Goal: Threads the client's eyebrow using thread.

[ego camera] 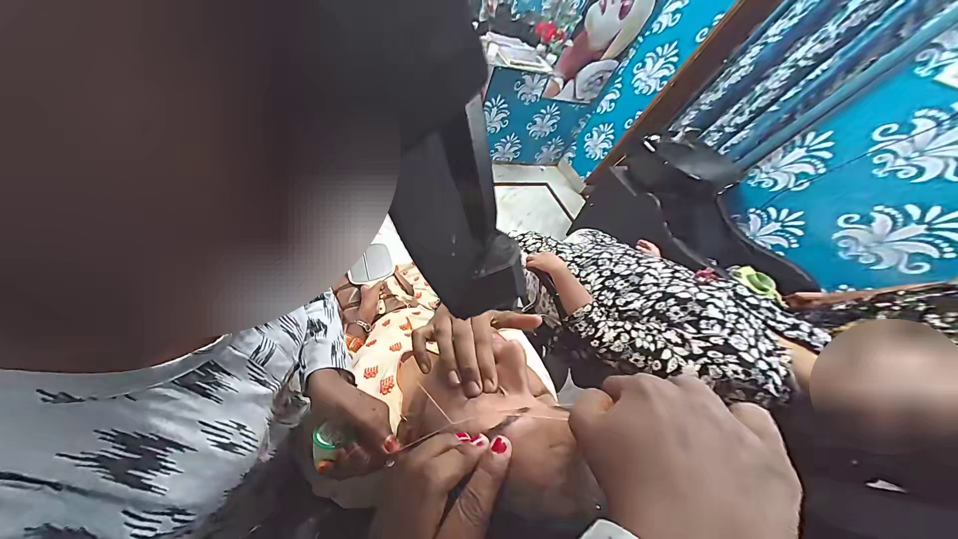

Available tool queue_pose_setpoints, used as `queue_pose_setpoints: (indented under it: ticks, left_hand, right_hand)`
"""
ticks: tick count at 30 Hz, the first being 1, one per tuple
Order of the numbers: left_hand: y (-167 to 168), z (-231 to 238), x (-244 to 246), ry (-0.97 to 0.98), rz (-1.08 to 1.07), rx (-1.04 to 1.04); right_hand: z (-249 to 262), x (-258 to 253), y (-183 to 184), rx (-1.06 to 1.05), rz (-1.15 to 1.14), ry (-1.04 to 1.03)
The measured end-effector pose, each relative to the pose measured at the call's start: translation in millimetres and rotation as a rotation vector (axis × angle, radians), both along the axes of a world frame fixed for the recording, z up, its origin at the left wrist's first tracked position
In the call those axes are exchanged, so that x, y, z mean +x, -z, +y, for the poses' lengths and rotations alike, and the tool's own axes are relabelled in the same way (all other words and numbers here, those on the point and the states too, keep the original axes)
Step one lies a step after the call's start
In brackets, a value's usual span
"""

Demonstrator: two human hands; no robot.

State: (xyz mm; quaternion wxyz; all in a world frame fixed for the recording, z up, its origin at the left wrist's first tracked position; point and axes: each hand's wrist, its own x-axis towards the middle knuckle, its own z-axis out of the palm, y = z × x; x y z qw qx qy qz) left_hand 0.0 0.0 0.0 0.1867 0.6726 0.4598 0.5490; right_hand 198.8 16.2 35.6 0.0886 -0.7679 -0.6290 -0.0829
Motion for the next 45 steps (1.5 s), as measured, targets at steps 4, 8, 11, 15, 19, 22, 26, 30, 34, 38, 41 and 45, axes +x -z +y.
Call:
queue_pose_setpoints:
  ticks: [4, 8, 11, 15, 19, 22, 26, 30, 34, 38, 41, 45]
  left_hand:
    - [-7, -3, 6, -0.077, 0.068, 0.039]
    - [14, -6, 9, -0.103, 0.076, 0.13]
    - [33, -9, 11, -0.1, 0.076, 0.186]
    - [29, -14, 11, -0.092, 0.088, 0.127]
    - [29, -14, 7, -0.101, 0.111, 0.16]
    - [27, -14, -2, -0.018, 0.151, 0.165]
    - [27, -13, 0, -0.026, 0.147, 0.188]
    - [26, -15, 1, -0.021, 0.143, 0.16]
    - [29, -16, 9, -0.093, 0.089, 0.14]
    - [33, -15, 12, -0.124, 0.091, 0.152]
    - [28, -15, 1, -0.022, 0.132, 0.151]
    - [29, -13, -1, -0.008, 0.126, 0.182]
  right_hand:
    - [-10, 13, 5, -0.014, 0.035, 0.011]
    - [-3, -2, -5, -0.063, -0.02, 0.102]
    - [-12, 40, 23, -0.01, -0.122, 0.058]
    - [1, 48, 29, 0.123, -0.307, 0.005]
    - [7, 5, 3, 0.13, -0.342, -0.008]
    - [3, -28, -21, 0.059, -0.207, -0.017]
    - [1, -22, -13, 0.158, -0.149, -0.062]
    - [13, -55, -42, 0.195, 0.005, -0.07]
    - [8, -45, -35, 0.135, -0.065, -0.061]
    - [11, -67, -49, 0.106, -0.166, -0.017]
    - [8, -60, -41, 0.105, -0.203, -0.034]
    - [-4, -19, -6, 0.1, -0.188, -0.042]
